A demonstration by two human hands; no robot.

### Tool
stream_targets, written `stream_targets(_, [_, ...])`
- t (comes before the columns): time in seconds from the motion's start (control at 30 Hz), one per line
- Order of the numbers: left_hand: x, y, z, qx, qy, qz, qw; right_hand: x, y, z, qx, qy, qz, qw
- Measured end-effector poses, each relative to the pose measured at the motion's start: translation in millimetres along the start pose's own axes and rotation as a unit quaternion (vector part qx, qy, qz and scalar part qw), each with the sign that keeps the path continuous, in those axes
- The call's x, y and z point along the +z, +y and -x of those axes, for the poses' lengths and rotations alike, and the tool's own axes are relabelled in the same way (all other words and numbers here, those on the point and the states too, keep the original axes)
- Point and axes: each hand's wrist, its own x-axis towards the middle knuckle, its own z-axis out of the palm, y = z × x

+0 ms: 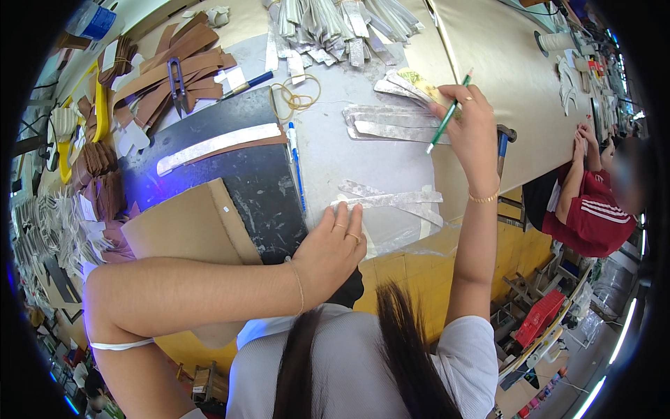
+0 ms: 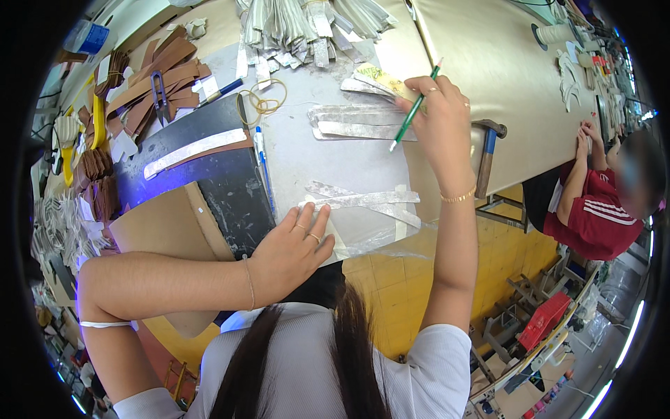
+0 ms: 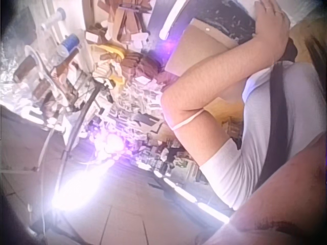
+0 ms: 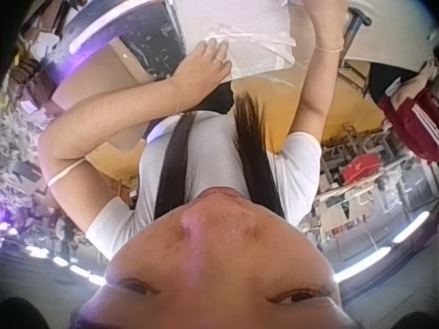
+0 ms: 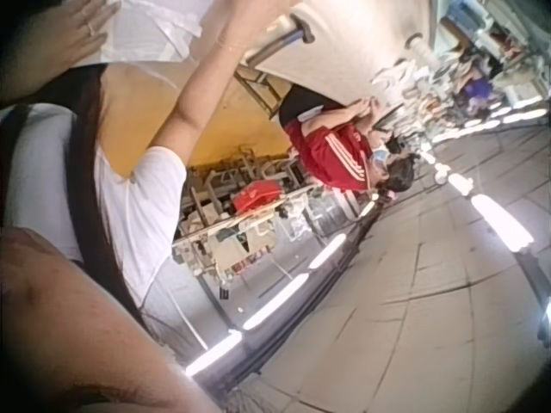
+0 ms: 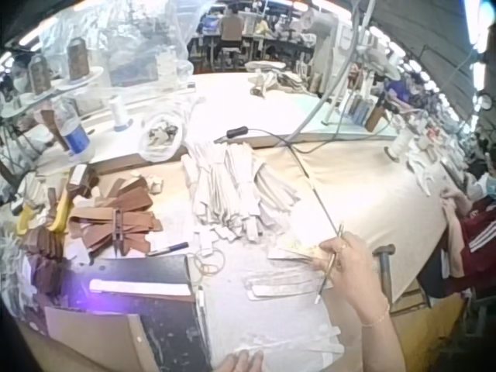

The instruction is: The person handles a bundle of white fabric strips, separates them, and places them on a workbench. They then use a ruler and pencil to measure and mark the strips. The person also folds and aligns the strips during the process.

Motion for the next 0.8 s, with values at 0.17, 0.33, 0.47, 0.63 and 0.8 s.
stream_targets(0.17, [0.1,8.6,6.2,-0.009,-0.008,0.003,1.000,-23.2,-33.5,47.4,-0.035,-0.058,-0.094,0.993])
stream_targets(0.33, [2.4,24.5,11.2,0.005,-0.037,0.015,0.999,4.8,-46.2,102.5,-0.067,-0.176,-0.155,0.970])
stream_targets(0.47, [-5.5,24.3,13.2,0.014,-0.064,0.007,0.998,14.6,-50.4,109.0,-0.084,-0.166,-0.141,0.972])
stream_targets(0.63, [-8.9,16.9,10.1,0.005,-0.048,0.024,0.999,20.0,-54.1,108.3,-0.098,-0.151,-0.127,0.975])
stream_targets(0.8, [-5.8,15.5,8.7,-0.015,-0.048,0.037,0.998,19.8,-55.4,108.4,-0.104,-0.156,-0.116,0.975])
